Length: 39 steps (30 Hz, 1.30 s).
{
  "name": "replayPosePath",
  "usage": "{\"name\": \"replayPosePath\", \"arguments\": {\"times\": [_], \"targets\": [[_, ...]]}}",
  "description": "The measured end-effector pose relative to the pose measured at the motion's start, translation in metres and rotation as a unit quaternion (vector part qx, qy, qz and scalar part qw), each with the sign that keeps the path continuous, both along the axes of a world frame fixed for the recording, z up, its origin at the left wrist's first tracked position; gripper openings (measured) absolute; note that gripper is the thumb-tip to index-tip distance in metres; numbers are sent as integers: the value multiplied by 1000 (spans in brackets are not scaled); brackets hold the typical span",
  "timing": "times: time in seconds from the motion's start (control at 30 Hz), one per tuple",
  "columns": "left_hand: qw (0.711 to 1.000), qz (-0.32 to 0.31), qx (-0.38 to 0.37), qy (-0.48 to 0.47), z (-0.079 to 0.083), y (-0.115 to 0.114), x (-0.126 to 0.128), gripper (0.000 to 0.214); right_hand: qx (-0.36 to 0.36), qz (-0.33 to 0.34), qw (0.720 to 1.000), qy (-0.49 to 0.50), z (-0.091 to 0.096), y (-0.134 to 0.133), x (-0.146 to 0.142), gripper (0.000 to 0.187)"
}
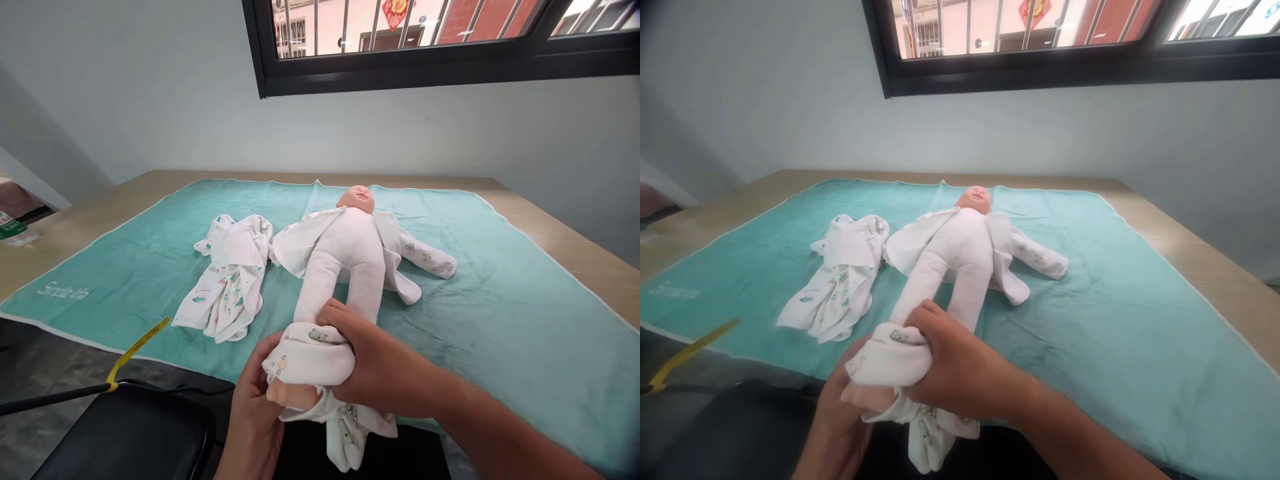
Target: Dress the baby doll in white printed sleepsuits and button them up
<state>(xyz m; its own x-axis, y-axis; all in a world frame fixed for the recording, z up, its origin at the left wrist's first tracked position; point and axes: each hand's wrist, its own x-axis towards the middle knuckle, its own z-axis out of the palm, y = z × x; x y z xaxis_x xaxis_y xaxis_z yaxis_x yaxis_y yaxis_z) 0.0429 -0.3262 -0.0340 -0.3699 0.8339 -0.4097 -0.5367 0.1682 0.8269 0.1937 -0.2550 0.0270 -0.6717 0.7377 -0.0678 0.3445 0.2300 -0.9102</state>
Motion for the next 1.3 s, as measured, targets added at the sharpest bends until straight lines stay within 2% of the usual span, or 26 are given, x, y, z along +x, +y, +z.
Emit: {"name": "replayPosePath", "arguments": {"times": [0.13, 0.27, 0.37, 0.47, 0.57, 0.7, 0.77, 0.83, 0.9, 0.93, 1.0, 1.03, 1.1, 1.2, 1.3], "targets": [[995, -49, 15, 82, 1, 15, -10, 44, 67, 1, 997, 40, -8, 1, -1, 21], [979, -55, 101, 169, 6, 26, -14, 21, 178, 57, 982, 33, -16, 6, 5, 22], [977, -126, 138, 108, 10, 28, -20, 20, 266, 33, 963, 4, -16, 10, 14, 25], [966, -214, 142, 9, 8, 30, -33, 30, 292, -1, 956, -6, -17, 12, 18, 28], [955, -269, 125, 14, 0, 39, -43, 39, 281, -19, 959, 16, -25, 16, 13, 29], [924, -331, 99, 167, -3, 56, -42, 31, 220, -79, 972, 26, -39, 22, 0, 12], [911, -344, 102, 203, -1, 61, -41, 27, 207, -65, 976, 29, -38, 25, 0, 8], [917, -320, 100, 214, 1, 66, -39, 25, 193, -18, 981, 29, -30, 30, 7, 16], [932, -270, 83, 227, 1, 70, -37, 22, 133, 36, 990, 25, -21, 38, 20, 27], [937, -248, 73, 235, 0, 73, -36, 22, 93, 47, 994, 26, -17, 42, 27, 30], [935, -228, 58, 266, -5, 80, -33, 23, 40, 24, 999, 21, -14, 48, 42, 28], [926, -231, 62, 292, -7, 84, -32, 23, 41, -3, 999, 10, -14, 50, 48, 24], [891, -258, 107, 359, -9, 93, -32, 20, 92, -43, 994, -31, -16, 49, 57, 16], [804, -326, 221, 446, -5, 102, -37, 13, 182, -36, 978, -97, -19, 37, 66, 8], [732, -389, 264, 493, 7, 106, -43, 10, 222, -24, 966, -131, -20, 24, 72, 20]]}}
